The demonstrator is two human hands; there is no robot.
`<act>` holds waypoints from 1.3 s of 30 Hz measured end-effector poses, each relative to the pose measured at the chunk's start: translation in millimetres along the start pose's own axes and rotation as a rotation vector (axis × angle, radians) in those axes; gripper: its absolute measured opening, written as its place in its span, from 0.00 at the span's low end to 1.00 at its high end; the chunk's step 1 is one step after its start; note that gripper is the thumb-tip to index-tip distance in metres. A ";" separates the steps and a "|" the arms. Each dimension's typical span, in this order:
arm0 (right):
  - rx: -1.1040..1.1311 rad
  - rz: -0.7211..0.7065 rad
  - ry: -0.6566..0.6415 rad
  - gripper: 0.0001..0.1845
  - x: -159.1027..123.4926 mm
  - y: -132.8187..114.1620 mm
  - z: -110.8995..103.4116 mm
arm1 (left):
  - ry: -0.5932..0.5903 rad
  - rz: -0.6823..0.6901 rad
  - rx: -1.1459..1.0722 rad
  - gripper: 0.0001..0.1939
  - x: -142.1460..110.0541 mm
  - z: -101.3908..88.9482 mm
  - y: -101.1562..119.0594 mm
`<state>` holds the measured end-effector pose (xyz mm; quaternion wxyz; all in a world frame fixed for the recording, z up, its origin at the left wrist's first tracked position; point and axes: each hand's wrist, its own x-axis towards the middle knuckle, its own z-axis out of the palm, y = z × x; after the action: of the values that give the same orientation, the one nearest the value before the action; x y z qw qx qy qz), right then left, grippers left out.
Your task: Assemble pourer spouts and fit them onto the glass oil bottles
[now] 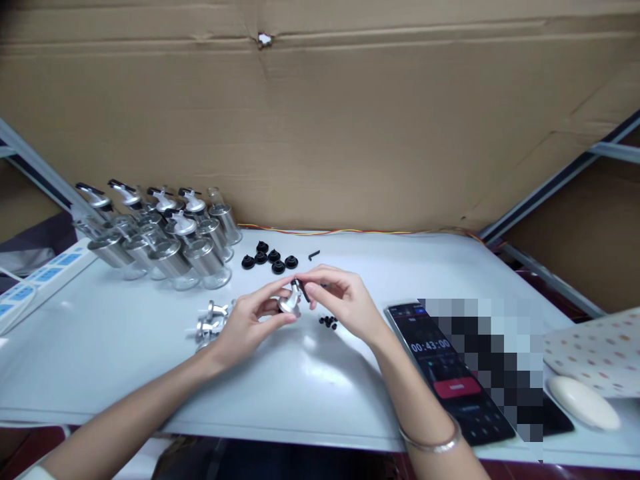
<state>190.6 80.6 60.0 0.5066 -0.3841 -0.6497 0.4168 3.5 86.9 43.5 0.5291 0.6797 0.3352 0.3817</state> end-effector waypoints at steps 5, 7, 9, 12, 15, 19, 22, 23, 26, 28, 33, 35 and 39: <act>-0.162 -0.146 0.020 0.26 -0.6 1.7 10.4 | 0.103 -0.035 -0.166 0.27 1.9 -0.7 2.2; -0.236 -0.207 0.031 0.25 -1.2 3.7 11.2 | 0.111 -0.043 -0.196 0.26 2.1 -0.1 3.0; -0.299 -0.259 0.045 0.25 -2.0 5.3 10.7 | 0.127 -0.054 -0.219 0.26 1.8 0.7 3.5; -0.427 -0.311 0.076 0.24 -3.3 6.2 11.5 | 0.145 -0.069 -0.237 0.26 0.7 2.1 3.7; -0.523 -0.340 0.105 0.19 -4.5 6.5 14.4 | 0.134 -0.080 -0.238 0.26 -1.1 3.0 3.8; -0.558 -0.367 0.133 0.17 -5.2 7.3 16.6 | 0.133 -0.087 -0.226 0.26 -2.0 2.6 4.5; -0.548 -0.372 0.139 0.14 -4.8 8.2 17.1 | 0.138 -0.086 -0.218 0.26 -0.6 1.7 4.9; -0.543 -0.380 0.141 0.13 -4.6 8.6 17.3 | 0.140 -0.083 -0.219 0.25 0.1 1.5 4.8; -0.535 -0.429 0.153 0.10 -4.2 9.8 17.8 | 0.160 -0.075 -0.231 0.25 1.4 1.5 3.5; -0.545 -0.461 0.153 0.10 -4.2 10.2 18.1 | 0.177 -0.076 -0.237 0.25 1.6 1.7 2.1; -0.602 -0.529 0.146 0.09 -4.1 10.1 18.4 | 0.184 -0.057 -0.171 0.25 1.1 0.2 0.2; -0.579 -0.506 0.146 0.09 -4.5 9.6 18.6 | 0.183 -0.029 -0.099 0.25 0.8 -1.7 1.3; -0.378 -0.308 0.094 0.16 -6.2 7.6 19.4 | 0.176 0.124 0.209 0.25 -0.5 -6.8 2.7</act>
<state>173.4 74.6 48.1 0.5131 -0.3876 -0.7425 0.1874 -2.5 89.0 47.1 0.3993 0.7144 0.3757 0.4348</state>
